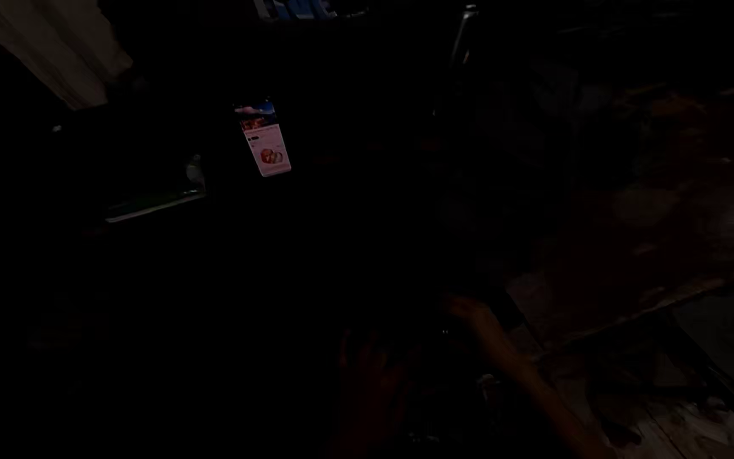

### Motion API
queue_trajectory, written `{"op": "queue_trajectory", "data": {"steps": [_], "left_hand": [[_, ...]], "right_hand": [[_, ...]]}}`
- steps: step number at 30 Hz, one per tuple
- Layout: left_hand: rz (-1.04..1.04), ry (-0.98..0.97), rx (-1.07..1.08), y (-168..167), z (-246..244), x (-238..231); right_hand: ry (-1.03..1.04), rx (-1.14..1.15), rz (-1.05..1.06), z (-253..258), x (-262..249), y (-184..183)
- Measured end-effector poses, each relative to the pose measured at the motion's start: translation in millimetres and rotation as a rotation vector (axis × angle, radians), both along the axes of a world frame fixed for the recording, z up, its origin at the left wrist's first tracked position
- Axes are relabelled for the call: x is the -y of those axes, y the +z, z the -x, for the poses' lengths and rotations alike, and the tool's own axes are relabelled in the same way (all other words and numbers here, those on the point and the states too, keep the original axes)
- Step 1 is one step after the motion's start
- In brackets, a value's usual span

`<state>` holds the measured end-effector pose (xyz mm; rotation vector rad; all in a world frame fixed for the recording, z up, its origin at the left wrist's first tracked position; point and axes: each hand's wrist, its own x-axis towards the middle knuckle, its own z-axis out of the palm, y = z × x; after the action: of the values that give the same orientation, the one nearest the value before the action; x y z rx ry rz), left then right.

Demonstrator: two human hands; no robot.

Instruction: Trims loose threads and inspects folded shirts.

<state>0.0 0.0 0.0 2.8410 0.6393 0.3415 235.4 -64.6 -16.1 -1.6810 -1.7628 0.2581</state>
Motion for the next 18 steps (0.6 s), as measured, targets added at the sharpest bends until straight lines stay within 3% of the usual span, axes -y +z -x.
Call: {"op": "queue_trajectory", "data": {"steps": [3, 7, 11, 18], "left_hand": [[0.332, 0.088, 0.49, -3, -9, 4], [0.705, 0.038, 0.83, 12, -11, -12], [0.757, -0.003, 0.856, 14, -12, -14], [0.541, 0.026, 0.746, 9, -12, -1]], "right_hand": [[0.001, -0.353, -0.299, 14, 9, 0], [0.048, -0.404, -0.358, 34, 3, 3], [0.068, -0.443, -0.276, 50, -3, 6], [-0.036, -0.713, -0.23, 80, -12, 17]]}}
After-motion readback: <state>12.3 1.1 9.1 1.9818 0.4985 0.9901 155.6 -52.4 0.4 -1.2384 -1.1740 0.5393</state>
